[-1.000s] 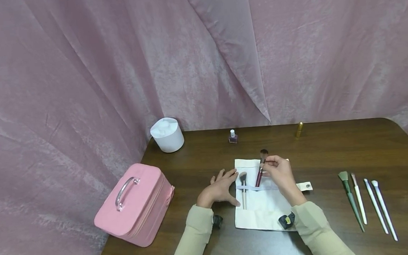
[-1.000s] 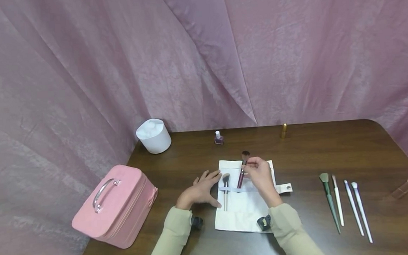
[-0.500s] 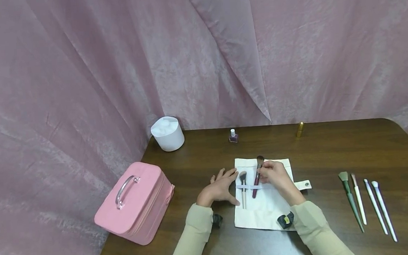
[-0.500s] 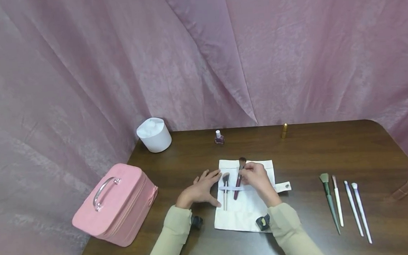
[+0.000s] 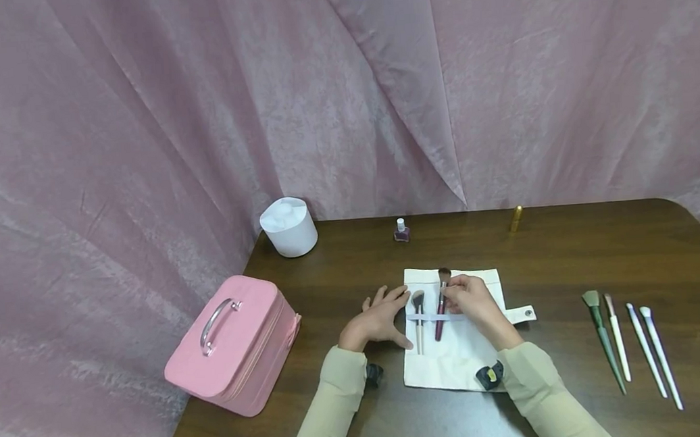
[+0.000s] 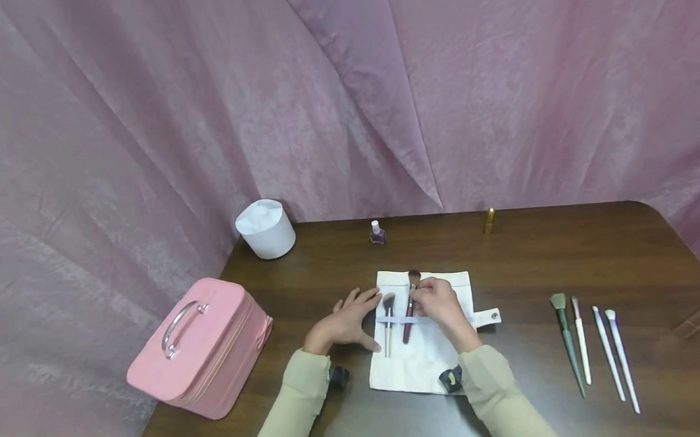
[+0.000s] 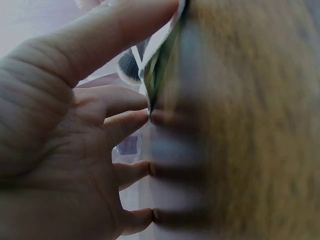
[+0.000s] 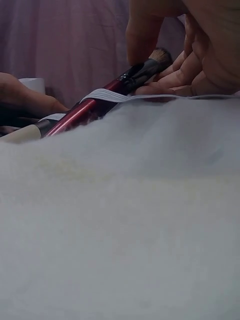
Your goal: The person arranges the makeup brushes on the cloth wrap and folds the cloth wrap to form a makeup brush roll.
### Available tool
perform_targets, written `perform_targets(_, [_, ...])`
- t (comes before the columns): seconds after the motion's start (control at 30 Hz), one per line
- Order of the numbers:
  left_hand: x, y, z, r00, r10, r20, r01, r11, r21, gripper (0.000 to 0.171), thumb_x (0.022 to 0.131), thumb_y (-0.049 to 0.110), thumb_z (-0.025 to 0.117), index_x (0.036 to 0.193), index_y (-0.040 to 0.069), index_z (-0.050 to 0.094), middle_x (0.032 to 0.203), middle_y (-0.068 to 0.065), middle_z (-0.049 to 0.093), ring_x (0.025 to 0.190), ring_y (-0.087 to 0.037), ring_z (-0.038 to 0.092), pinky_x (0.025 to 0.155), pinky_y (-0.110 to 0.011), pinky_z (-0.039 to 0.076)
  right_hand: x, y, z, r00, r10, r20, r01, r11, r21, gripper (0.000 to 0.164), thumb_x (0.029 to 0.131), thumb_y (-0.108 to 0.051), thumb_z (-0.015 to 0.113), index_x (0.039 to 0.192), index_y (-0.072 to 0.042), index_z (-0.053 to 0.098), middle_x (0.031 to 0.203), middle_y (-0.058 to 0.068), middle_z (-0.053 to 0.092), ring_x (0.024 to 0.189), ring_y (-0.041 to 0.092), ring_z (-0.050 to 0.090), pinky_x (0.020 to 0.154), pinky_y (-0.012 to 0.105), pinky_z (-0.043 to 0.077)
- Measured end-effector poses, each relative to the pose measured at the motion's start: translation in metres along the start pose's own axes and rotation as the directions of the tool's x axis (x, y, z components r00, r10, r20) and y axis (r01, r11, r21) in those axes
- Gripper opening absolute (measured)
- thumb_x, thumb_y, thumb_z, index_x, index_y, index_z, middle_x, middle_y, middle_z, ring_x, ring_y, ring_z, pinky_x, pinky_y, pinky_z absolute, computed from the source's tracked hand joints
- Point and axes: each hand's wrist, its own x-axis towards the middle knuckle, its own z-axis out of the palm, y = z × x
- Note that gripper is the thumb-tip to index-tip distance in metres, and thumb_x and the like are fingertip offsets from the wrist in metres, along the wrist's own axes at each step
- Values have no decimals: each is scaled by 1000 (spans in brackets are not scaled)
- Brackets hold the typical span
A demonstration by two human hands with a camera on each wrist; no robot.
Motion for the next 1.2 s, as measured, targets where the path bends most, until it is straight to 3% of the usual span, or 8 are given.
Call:
perform_targets(0.3, [0,-2,3,1000,-2,-11,2,1000,6,106,74,33,92,160,16,32,167,4,20,154,-32,7,117,-62,11,-1,5,1,999,-48,4,48,988,-148,15,90,-7,60,85,7,62,71,7,61,62,12,57,59,23,47])
perform_targets(0.5, [-1,-2,7,1000,5,-17,-5,1000,0,105,74,32,93,160,16,34,167,4,21,154,-32,8,117,-63,12,-1,7,4,1000,4,-25,-11,964,-264,21,93,-12,61,88,8,66,68,4,59,64,14,52,59,27,42])
perform_targets(0.77, [1,0,3,1000,13,-21,-13,1000,-6,106,75,33,92,160,16,32,168,4,19,154,-33,6,117,-63,10,-3,-2,4,999,-36,5,34,906,-423,24,92,-17,64,88,5,71,78,9,63,73,22,54,61,31,42])
perform_targets(0.83, [2,0,1,1000,22,-18,-22,1000,-2,106,75,33,92,161,16,31,168,4,18,154,-32,5,117,-63,10,-4,-2,4,998,-66,16,66,895,-441,23,89,-18,64,81,3,71,73,9,60,70,22,53,60,32,41])
perform_targets(1.0, [3,0,-1,1000,24,-12,-24,1000,14,107,75,34,92,161,16,31,168,5,18,154,-32,5,117,-63,11,-7,-2,6,990,-136,41,137,848,-512,35,85,-19,61,53,-13,51,52,-4,40,51,14,39,49,28,31])
perform_targets(1.07, [2,0,-1,1000,19,-11,-18,1000,16,106,75,34,92,161,17,31,168,5,18,154,-32,6,117,-63,12,-8,-1,8,990,-133,52,140,824,-549,41,86,-19,60,49,-17,42,48,-8,33,47,10,34,47,26,27])
perform_targets(1.2, [1,0,1,1000,8,-13,-8,1000,8,106,75,33,92,160,17,33,168,4,19,154,-32,7,117,-63,12,-10,-1,11,993,-107,56,118,783,-611,44,88,-19,60,49,-18,40,48,-8,31,47,10,32,47,27,26])
